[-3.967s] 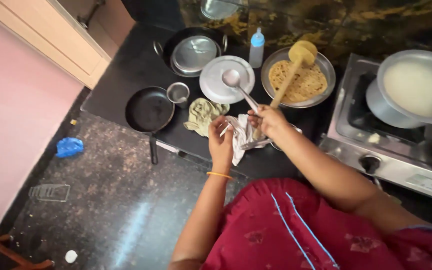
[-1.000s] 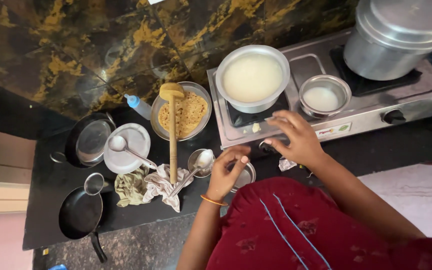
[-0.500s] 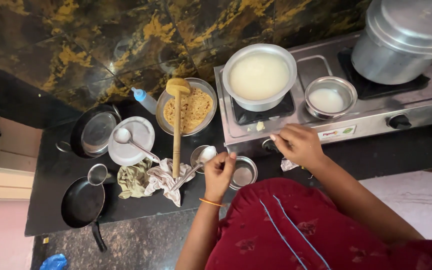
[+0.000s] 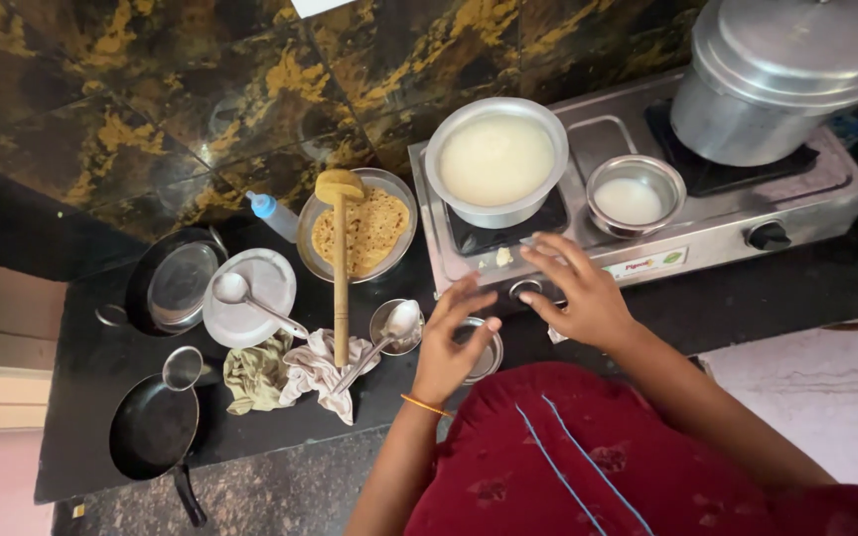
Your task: Washing a pan and then stirring a pot of milk on a gas stove.
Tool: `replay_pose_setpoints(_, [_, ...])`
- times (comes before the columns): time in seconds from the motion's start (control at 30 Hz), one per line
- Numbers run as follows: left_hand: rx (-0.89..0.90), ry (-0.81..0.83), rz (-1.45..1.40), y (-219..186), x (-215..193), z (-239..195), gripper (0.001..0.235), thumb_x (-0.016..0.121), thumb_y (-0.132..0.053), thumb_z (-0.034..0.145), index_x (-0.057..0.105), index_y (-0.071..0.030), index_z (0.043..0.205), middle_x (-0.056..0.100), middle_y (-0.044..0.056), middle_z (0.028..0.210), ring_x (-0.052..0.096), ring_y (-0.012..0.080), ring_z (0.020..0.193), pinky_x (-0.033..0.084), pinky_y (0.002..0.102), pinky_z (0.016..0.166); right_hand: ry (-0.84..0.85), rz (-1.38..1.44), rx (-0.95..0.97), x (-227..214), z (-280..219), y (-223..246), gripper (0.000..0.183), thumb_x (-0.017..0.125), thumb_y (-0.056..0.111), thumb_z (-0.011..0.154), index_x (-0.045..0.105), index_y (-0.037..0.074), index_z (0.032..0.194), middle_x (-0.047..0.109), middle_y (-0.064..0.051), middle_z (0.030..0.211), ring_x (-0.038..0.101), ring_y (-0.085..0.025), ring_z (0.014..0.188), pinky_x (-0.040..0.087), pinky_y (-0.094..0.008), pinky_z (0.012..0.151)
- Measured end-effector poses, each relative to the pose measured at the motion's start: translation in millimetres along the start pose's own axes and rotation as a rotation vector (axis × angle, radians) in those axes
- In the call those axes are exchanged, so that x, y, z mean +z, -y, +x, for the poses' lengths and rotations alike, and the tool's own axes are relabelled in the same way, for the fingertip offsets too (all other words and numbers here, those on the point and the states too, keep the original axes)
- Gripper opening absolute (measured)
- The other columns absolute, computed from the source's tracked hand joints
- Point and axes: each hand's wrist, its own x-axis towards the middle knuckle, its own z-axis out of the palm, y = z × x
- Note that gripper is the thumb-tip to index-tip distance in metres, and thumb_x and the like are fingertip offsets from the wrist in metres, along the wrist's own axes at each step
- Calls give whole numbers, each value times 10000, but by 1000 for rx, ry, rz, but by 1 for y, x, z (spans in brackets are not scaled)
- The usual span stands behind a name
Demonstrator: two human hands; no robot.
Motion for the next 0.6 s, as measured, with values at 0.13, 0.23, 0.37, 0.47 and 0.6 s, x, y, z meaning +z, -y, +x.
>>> replay_pose_setpoints(0.13, [-102, -144, -71, 5, 3, -1, 192, 710, -155, 974, 685, -12, 848, 629, 87, 888, 583, 176, 820, 460, 310, 733, -119, 13, -60, 1, -8, -6, 248, 764, 210, 894, 684, 81, 1090, 662, -82, 1007, 680, -247, 836, 542, -358, 676])
replay_pose_setpoints(0.23, [-169, -222, -60, 17, 6, -3, 383, 684, -164, 996, 548, 1, 679, 485, 16, 632, 411, 108, 592, 340, 308, 543, -129, 51, -55, 1, -12, -11, 133, 772, 149, 880, 680, 65, 833, 605, -60, 710, 603, -230, 605, 465, -375, 557])
replay_pose_setpoints(0.37, [-145, -290, -148, 31, 8, -7, 468, 671, -185, 1009, 438, -14, 641, 407, 4, 593, 346, 79, 582, 293, 311, 517, -194, -31, -74, 2, -18, -17, 286, 779, 134, 880, 583, 52, 689, 523, -87, 633, 521, -260, 552, 402, -401, 529])
replay_pose_setpoints(0.47, [-189, -257, -110, 29, 6, -6, 435, 678, -175, 1014, 479, 9, 674, 430, 20, 622, 367, 101, 603, 310, 304, 542, -197, 19, 14, -1, -17, -14, 159, 786, 144, 880, 686, 42, 810, 602, -75, 708, 572, -243, 590, 444, -386, 559])
replay_pose_setpoints(0.6, [-154, -153, -83, 13, 2, 3, 229, 674, -240, 975, 673, -17, 925, 682, 97, 908, 639, 191, 856, 505, 324, 793, -247, -105, -87, -12, -6, -6, 308, 790, 239, 848, 696, 69, 1087, 653, -128, 1115, 632, -328, 1014, 509, -465, 891])
